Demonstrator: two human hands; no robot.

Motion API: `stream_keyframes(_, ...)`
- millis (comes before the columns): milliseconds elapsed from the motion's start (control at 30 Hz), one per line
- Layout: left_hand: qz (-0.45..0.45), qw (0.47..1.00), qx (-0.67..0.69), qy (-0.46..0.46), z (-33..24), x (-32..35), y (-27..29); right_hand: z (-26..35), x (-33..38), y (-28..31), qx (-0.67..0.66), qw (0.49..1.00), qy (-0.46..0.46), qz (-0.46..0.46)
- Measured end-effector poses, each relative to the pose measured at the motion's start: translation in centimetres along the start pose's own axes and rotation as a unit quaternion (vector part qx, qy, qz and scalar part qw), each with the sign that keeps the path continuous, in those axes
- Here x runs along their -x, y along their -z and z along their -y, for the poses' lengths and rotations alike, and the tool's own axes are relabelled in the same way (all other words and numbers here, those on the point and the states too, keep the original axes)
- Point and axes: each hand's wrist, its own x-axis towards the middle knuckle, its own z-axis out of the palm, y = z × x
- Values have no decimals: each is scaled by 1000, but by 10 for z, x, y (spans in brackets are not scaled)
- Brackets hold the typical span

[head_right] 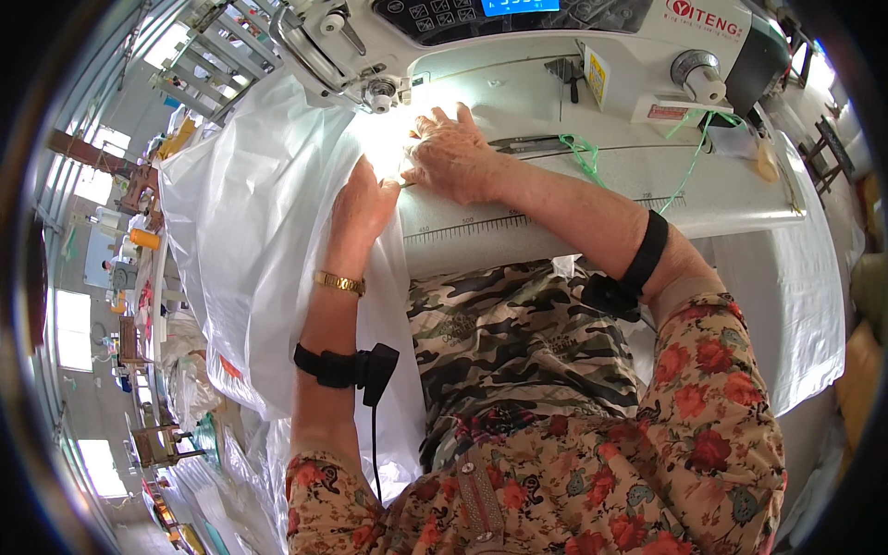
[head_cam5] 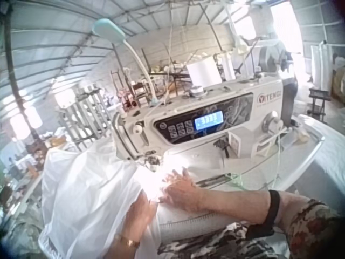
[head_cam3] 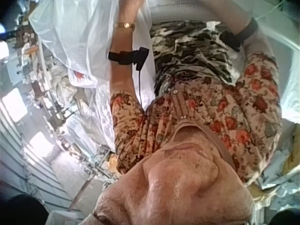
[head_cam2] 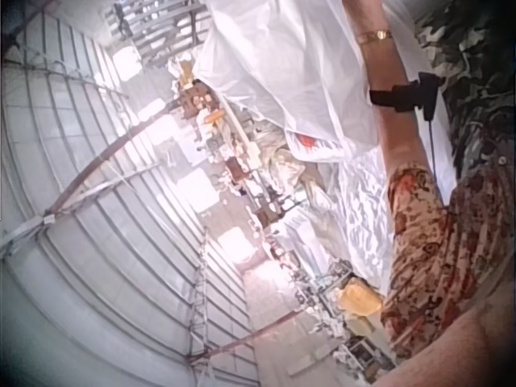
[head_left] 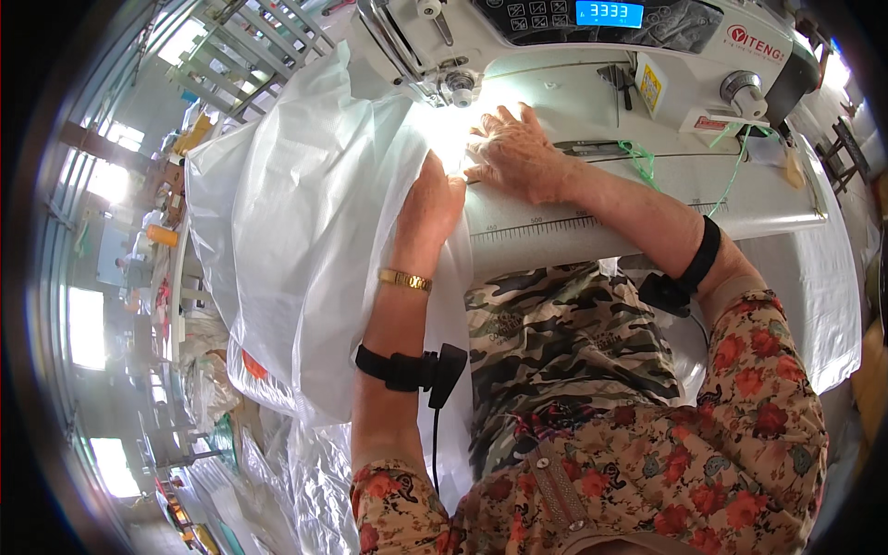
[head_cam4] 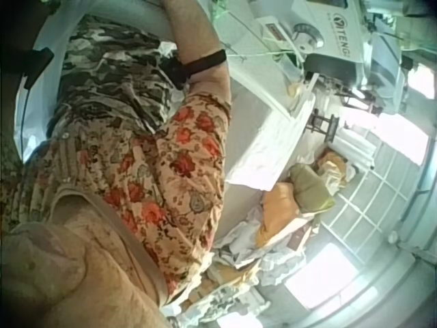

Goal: The person is using an industrial sewing machine to sew seams on large white plastic or synthetic fabric sheets.

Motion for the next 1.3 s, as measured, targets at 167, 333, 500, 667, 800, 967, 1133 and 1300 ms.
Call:
stream_keyframes(167, 36, 999, 18, 33, -1, -1, -1, -1, 0, 0, 13, 1000, 2, 25)
stream_keyframes(333, -28, 999, 20, -8, 6, 2, -5, 1, -4, -1, 4, 1000, 18, -14)
stream_keyframes(500, 83, 994, 14, 63, -41, 29, 28, -19, 5, -17, -7, 996, 50, -78)
stream_keyframes(667, 88, 968, -24, -234, -66, 94, 107, -27, 11, -16, -22, 998, 33, -46)
stream_keyframes(800, 179, 962, 177, -102, -28, 104, 189, -23, 9, -16, -51, 996, 33, -60)
stream_keyframes(967, 34, 998, 22, -45, 126, 36, 212, -30, 14, -2, -64, 996, 23, -51)
stream_keyframes(1133, -59, 996, -43, -50, 271, -14, 187, -21, 8, 4, -86, 996, 22, -26)
stream_keyframes(1300, -63, 993, 49, 82, 223, -32, 107, -24, 8, 7, -97, 995, 11, -27)
